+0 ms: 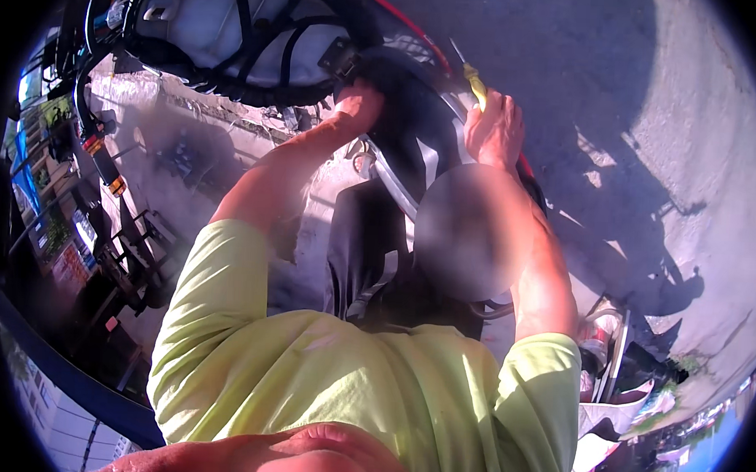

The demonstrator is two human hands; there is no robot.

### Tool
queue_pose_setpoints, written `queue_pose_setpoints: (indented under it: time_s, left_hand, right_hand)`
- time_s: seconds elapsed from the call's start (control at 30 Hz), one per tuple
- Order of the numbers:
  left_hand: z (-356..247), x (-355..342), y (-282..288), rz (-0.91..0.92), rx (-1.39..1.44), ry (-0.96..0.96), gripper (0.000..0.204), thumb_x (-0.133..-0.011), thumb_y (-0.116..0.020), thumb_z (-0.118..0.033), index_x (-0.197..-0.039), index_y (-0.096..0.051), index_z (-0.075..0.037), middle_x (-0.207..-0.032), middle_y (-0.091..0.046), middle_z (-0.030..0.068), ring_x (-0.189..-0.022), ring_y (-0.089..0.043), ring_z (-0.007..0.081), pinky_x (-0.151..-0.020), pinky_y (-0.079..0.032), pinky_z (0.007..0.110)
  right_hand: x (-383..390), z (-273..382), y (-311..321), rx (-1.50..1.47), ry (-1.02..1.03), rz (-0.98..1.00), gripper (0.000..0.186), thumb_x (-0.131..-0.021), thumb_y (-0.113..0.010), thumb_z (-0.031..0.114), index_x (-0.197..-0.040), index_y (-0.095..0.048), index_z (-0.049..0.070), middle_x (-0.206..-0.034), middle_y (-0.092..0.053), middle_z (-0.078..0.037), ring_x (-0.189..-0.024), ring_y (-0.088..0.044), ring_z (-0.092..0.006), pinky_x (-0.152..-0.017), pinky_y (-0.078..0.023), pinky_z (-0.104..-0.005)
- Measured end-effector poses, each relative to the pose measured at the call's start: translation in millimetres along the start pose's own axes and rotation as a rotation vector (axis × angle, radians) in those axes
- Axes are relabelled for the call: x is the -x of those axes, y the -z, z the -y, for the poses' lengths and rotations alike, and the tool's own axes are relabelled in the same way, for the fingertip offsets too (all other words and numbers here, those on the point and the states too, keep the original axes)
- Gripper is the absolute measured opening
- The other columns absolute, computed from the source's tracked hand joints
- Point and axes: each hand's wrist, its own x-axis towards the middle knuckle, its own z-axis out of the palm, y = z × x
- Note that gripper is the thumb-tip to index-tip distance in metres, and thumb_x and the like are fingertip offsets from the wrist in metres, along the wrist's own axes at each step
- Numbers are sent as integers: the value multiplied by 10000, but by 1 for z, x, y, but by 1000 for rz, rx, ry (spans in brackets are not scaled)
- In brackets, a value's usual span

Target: The person uses a screwdriver to loosen and remove screws from the interior storage compartment of a moped, handles the detached plastic component, and sets it aside.

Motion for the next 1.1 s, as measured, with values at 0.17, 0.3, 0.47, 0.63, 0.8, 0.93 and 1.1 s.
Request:
queue_pose_setpoints:
  time_s: [0.17, 0.3, 0.47, 0.63, 0.8, 0.93, 1.1]
  left_hand:
    - [1, 9, 2, -2, -9, -28, 276, -963, -614, -206, -1079, -845, -107, -1264, -747, 180, -1211, -675, 361, -1039, -543, 467]
    - [5, 25, 5, -140, 30, -121, 231, -940, -635, -163, -1031, -836, -99, -1221, -748, 165, -1206, -675, 356, -1097, -473, 489]
    - [2, 48, 34, -34, 96, -139, 199, -905, -682, -158, -1031, -820, -91, -1215, -737, 153, -1207, -670, 335, -1087, -452, 502]
    - [14, 81, 24, -234, 131, -197, 332, -861, -655, -131, -1183, -736, -144, -1123, -625, 96, -1138, -640, 325, -913, -497, 533]
    - [23, 95, -10, -412, 379, -231, 256, -871, -623, -100, -1112, -711, -111, -1104, -579, 115, -1027, -654, 347, -857, -546, 498]
    - [26, 103, -15, -503, 486, -315, 166, -849, -664, -118, -1009, -697, -92, -1064, -572, 109, -1006, -642, 336, -843, -565, 456]
    - [15, 127, 5, -476, 657, -435, 227, -836, -660, -60, -1059, -699, -67, -1130, -619, 117, -1072, -634, 316, -914, -559, 441]
  right_hand:
    - [2, -2, -1, -1, 7, -3, 404, -987, -647, 259, -1321, -607, 35, -1183, -654, -240, -1121, -637, -465, -960, -526, -552]
    - [3, -1, -3, 20, 3, -4, 399, -984, -647, 244, -1314, -603, 25, -1183, -649, -243, -1116, -637, -463, -957, -525, -558]
    - [5, 0, -1, -10, -23, 25, 408, -987, -645, 239, -1327, -595, 19, -1189, -646, -246, -1135, -628, -463, -966, -521, -559]
    - [3, -2, -3, 5, -5, 11, 410, -990, -640, 236, -1337, -594, 22, -1191, -645, -247, -1143, -622, -465, -990, -511, -553]
    - [1, -3, -7, 7, -10, 26, 383, -984, -646, 235, -1312, -612, 39, -1177, -654, -226, -1144, -625, -447, -992, -506, -549]
    - [-4, 9, -3, 10, 0, 54, 372, -997, -632, 241, -1303, -618, 30, -1153, -659, -219, -1125, -617, -449, -990, -497, -549]
    - [0, -4, -11, -7, 80, 46, 412, -998, -617, 240, -1338, -612, 7, -1161, -655, -237, -1123, -601, -462, -991, -476, -553]
